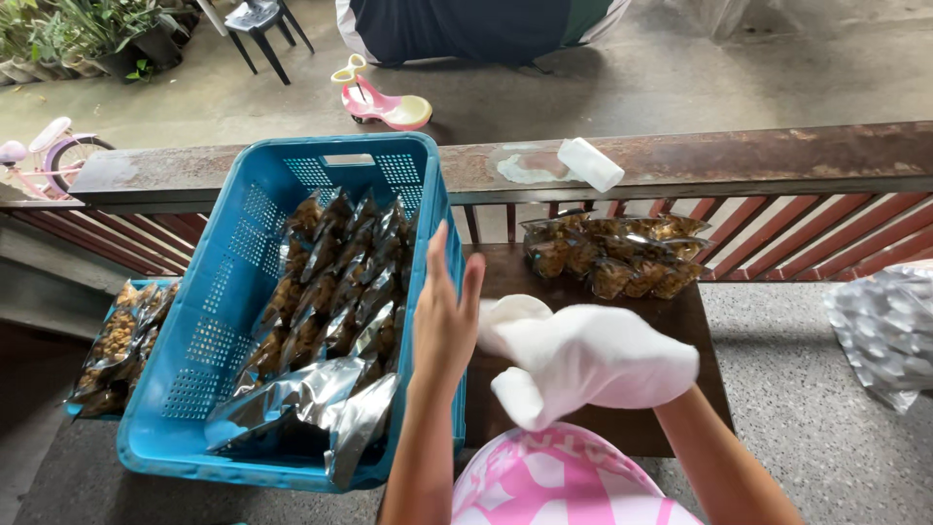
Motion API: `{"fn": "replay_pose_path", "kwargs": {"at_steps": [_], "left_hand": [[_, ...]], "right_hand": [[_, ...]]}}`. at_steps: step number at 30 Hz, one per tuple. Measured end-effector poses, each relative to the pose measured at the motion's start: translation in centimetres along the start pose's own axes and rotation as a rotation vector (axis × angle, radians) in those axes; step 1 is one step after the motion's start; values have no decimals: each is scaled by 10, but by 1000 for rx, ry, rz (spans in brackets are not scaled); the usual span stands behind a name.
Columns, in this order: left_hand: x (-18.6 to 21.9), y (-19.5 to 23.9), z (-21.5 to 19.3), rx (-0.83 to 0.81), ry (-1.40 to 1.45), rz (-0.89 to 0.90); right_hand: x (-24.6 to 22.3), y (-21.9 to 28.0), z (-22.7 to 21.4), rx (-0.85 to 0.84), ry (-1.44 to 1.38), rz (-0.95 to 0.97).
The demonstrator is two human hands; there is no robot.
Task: The person wipes sealed plastic bags of snacks with a white cloth, one at a time, then places them on a wooden bench. The person repeatedly picks bags from a blue crate, wipes them, and sets them down in a row.
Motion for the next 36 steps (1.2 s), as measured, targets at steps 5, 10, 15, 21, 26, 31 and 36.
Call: {"fn": "replay_pose_path", "kwargs": {"at_steps": [5,10,15,21,26,31,36], "left_hand": [[-58,88,-56,-419,-856,-75],[-118,100,-132,-289,-975,-283],[-189,109,-176,-306,-754,-704],[-208,93,-150,-482,-456,-398],[-207,96,-127,-552,-848,-346],[-219,79,-151,-251,-867,-564],[-253,81,-163,-244,-955,-735]], "right_hand": [[-16,-11,-27,472,-151,-73],[-89,-38,37,471,80,-110],[-166,-43,116,255,563,-67],[-206,-34,151,-2,646,-369],[-174,-12,121,234,346,-309],[-147,5,110,236,-65,-180],[-155,27,97,264,81,-280]]}}
Point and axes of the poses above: each hand's wrist, its own y-axis away from the middle knuckle, its own z-axis out of the palm, x = y × z, the point moved 8 cm from there along -y, towards the middle knuckle, and after that the axes turned 1 degree about -z, right-handed, at the moved point
